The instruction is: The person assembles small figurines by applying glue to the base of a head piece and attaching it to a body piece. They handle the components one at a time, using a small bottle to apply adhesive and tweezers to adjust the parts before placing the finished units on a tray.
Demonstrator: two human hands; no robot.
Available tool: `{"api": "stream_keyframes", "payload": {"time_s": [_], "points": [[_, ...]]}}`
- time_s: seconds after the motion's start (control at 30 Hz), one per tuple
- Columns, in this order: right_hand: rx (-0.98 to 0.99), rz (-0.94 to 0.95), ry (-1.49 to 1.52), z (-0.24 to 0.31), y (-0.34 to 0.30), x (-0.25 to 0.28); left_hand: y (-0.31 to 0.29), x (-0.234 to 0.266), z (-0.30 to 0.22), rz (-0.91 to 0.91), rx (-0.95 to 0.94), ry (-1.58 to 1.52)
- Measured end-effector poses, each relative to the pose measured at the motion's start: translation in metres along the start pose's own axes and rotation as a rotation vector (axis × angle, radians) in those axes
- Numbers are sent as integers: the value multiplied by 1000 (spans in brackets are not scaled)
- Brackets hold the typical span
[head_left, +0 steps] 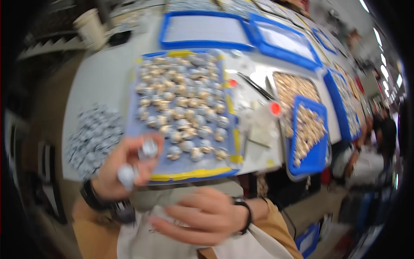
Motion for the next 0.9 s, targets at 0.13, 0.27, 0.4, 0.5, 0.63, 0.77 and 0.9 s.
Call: {"api": "stream_keyframes", "payload": {"time_s": [0.13, 0.27, 0.4, 0.5, 0.63, 0.77, 0.9], "points": [[-230, -10, -146, -29, 8, -32, 8, 10, 46, -160, -86, -133], [-403, 36, -210, -54, -11, -21, 7, 0, 73, -381, -43, -486], [-196, 158, 3, -24, -25, 30, 14, -4, 84, -55, 28, -430], [-861, -485, -642, -87, -85, 187, 10, -6, 72, 16, 19, -410], [-1373, -114, -792, -192, -173, 288, 6, -10, 59, 161, -107, -199], [-1147, 188, -891, -231, -169, 268, 4, -14, 56, 174, -130, -149], [-1099, 184, -999, -227, -169, 273, 2, -14, 56, 157, -88, -105]]}}
Point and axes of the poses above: each hand's wrist, its own y-axis towards the middle knuckle, its own x-axis out of the back of the hand, z = x × y, the point moved 9 cm from there along y, towards the middle knuckle, and after that the axes turned 12 degrees about -x, right-handed, at the moved point
